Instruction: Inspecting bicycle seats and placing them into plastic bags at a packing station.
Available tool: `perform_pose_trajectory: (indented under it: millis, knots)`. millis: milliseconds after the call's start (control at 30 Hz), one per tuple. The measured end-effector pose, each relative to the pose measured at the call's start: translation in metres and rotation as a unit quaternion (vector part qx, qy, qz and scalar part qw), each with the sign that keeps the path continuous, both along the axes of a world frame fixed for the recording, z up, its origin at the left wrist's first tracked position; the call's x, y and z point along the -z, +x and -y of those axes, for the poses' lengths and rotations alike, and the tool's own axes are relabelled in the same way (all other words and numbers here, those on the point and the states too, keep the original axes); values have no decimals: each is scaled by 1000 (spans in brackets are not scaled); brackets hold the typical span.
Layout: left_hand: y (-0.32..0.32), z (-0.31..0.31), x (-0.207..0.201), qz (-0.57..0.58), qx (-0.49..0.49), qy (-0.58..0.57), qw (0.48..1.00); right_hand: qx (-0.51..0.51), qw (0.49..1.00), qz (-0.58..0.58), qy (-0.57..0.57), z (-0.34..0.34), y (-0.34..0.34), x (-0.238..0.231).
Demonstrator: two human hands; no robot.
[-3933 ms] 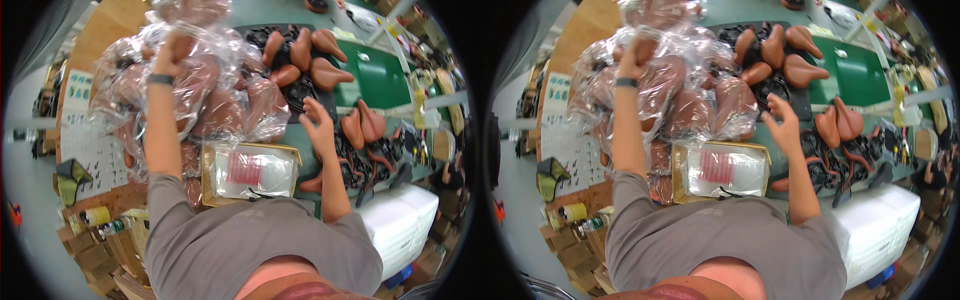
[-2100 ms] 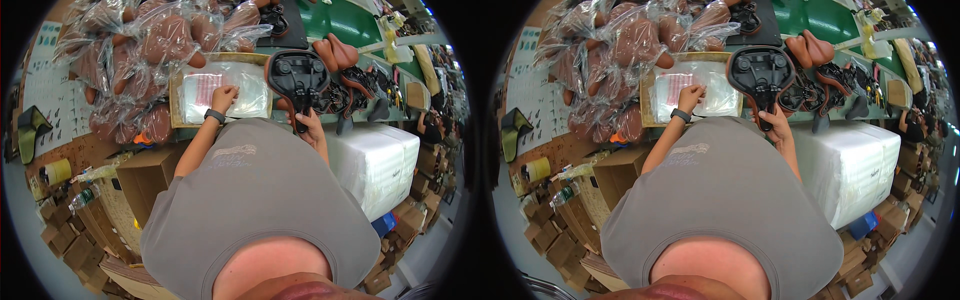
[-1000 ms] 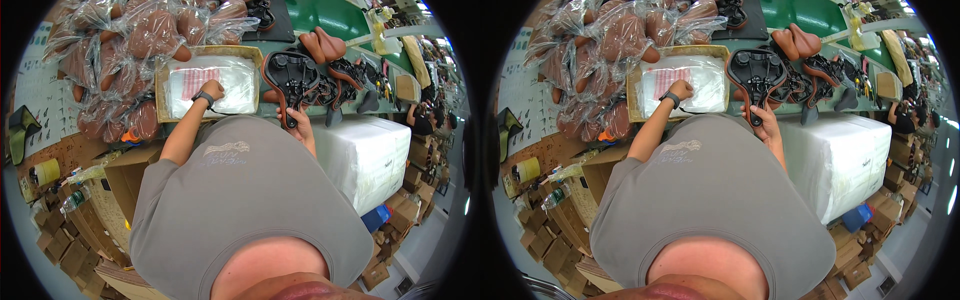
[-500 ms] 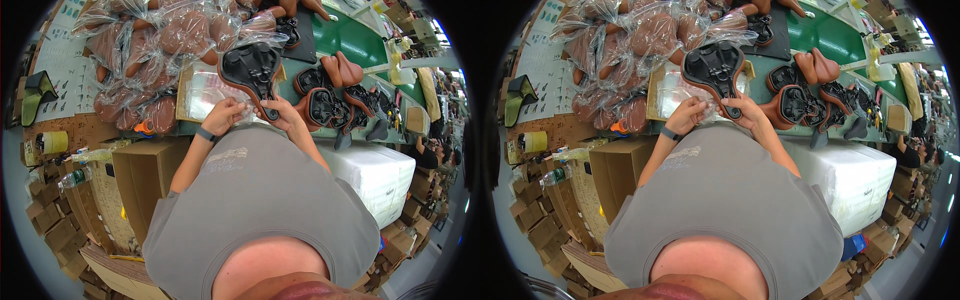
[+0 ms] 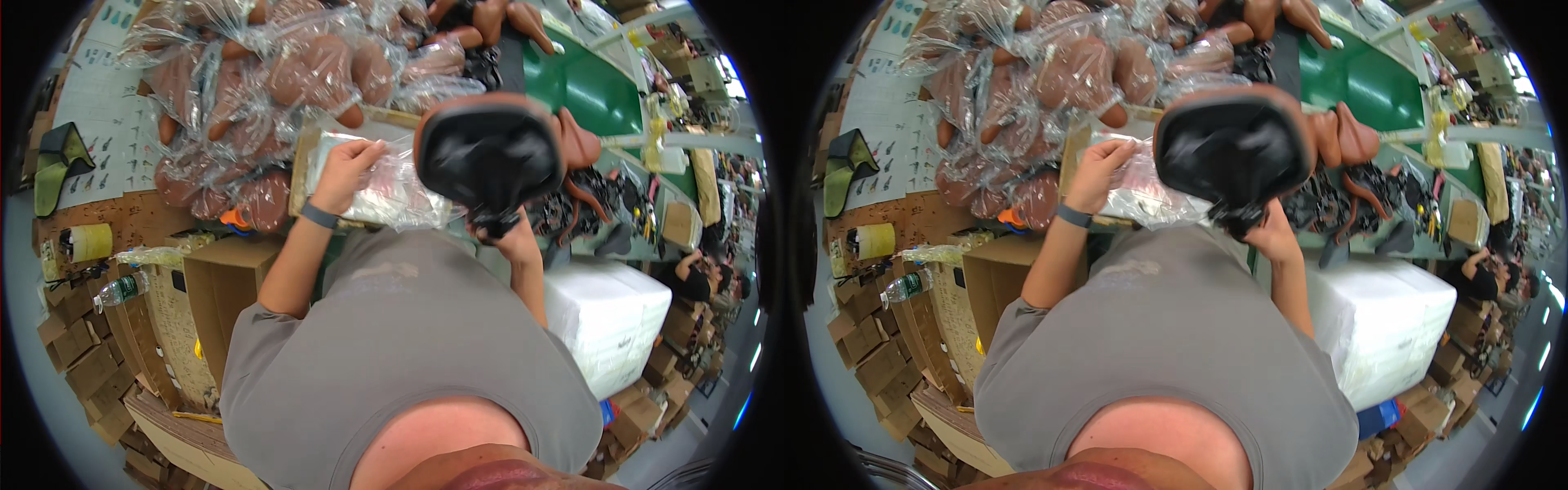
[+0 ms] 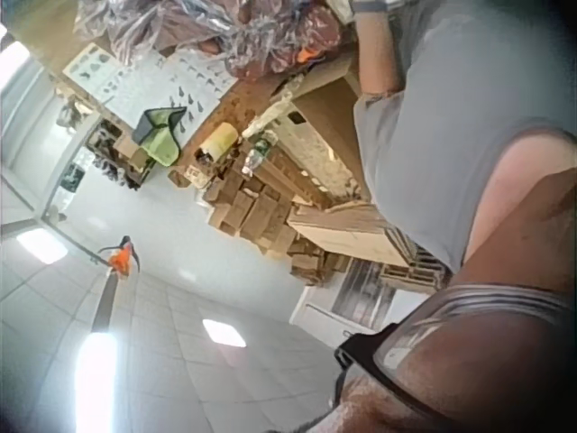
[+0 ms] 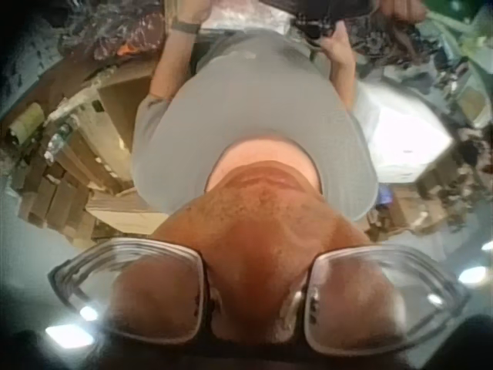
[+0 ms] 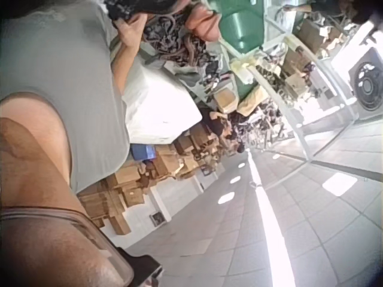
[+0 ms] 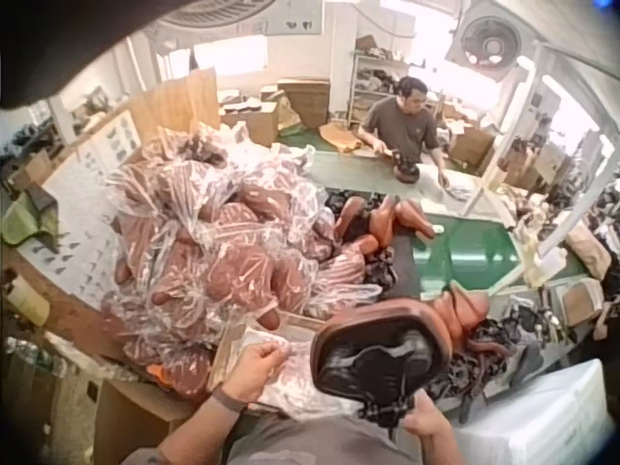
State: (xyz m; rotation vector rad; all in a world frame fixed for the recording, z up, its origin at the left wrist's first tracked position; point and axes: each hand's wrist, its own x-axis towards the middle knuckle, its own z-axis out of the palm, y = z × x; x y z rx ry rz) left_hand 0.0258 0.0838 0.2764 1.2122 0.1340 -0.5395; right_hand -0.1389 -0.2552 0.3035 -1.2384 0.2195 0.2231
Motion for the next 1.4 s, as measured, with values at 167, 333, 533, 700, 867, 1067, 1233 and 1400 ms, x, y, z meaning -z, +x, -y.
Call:
perform_pose_trajectory:
  millis: [167,333,533,700,867,1067,1233,1400]
  knots:
    - [25,74,-99,370,125,18,921,23,912,18,-410,-27,37,-19]
    - [22,70,-93,227,313,-48,921,150,963,-175,143,3,96,17]
    - [160,75,-72,276,172,214,921,-85,900,314,-290,-19,210,-42]
    - [351,-40,-68,121,-132,-47,983,184,912,177,-320,67,330,31]
    - [498,-250,-53,186,-220,-219,932,242,855,-30,-458,186,425,237]
    - [423,-161,-55,160,-373,-80,910,224,935,-255,106,264,462,294]
    - [254,-8,-74,338,-416,291,792,229,951,-200,57,238,391,260]
    - [104,59,14,442,-67,429,785,232,943,-236,34,188,247,200]
